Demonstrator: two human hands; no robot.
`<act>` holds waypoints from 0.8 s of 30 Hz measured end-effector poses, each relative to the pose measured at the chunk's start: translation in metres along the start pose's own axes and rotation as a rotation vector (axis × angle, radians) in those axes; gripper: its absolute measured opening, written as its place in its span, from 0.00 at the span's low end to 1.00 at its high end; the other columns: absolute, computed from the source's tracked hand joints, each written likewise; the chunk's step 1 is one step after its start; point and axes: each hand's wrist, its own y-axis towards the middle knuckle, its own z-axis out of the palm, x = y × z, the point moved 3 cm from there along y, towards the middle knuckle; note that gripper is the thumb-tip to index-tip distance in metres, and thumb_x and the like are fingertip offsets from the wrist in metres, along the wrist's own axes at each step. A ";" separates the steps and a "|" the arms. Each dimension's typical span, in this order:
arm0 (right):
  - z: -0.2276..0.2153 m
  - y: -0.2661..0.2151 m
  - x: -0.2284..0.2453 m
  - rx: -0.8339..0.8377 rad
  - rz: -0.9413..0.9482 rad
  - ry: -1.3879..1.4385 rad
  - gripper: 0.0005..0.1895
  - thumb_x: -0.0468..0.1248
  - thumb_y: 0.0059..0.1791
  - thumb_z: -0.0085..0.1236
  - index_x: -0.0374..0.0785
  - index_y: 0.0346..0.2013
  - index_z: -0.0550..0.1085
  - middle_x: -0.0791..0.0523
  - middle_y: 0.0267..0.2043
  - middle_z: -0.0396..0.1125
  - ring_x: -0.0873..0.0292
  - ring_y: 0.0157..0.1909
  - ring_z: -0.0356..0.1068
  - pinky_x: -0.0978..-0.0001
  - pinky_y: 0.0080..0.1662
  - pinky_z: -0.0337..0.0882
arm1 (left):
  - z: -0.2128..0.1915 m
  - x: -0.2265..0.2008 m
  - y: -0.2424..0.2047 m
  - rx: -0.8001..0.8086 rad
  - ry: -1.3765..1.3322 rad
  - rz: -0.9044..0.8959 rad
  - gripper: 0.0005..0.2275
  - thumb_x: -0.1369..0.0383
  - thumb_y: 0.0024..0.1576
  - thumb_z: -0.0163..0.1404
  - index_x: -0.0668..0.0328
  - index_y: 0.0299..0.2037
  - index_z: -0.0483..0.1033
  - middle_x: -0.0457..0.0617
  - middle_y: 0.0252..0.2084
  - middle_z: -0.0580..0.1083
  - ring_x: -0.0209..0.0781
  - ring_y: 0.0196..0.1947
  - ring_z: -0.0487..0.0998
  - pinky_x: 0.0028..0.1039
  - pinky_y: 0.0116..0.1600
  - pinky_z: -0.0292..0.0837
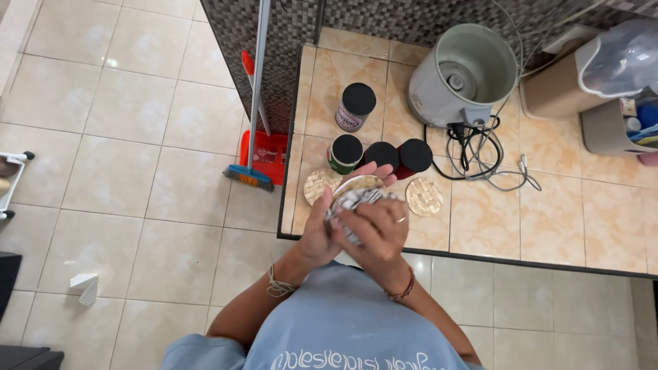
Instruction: Cleaning a rice cooker pot, several small jars, and coasters using a cloth.
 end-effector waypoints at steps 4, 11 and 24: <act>-0.005 -0.004 -0.020 -0.082 0.249 -0.058 0.13 0.31 0.41 0.72 0.39 0.38 0.78 0.56 0.40 0.67 0.52 0.44 0.65 0.59 0.47 0.65 | -0.003 0.003 -0.004 -0.123 -0.011 -0.082 0.35 0.42 0.66 0.30 0.60 0.75 0.51 0.55 0.78 0.54 0.50 0.77 0.55 0.44 0.78 0.54; 0.006 -0.026 0.010 0.065 0.123 0.066 0.13 0.34 0.38 0.73 0.41 0.35 0.80 0.57 0.37 0.67 0.54 0.40 0.65 0.59 0.44 0.65 | -0.026 0.005 -0.001 -0.250 -0.160 0.131 0.34 0.43 0.69 0.28 0.67 0.73 0.56 0.60 0.72 0.62 0.56 0.73 0.62 0.45 0.73 0.58; 0.009 -0.029 -0.013 0.080 0.408 0.053 0.10 0.33 0.48 0.68 0.38 0.43 0.77 0.54 0.42 0.68 0.51 0.46 0.68 0.59 0.48 0.68 | -0.032 0.001 -0.008 -0.374 0.005 0.242 0.26 0.48 0.70 0.33 0.59 0.69 0.60 0.52 0.71 0.63 0.46 0.72 0.63 0.40 0.74 0.59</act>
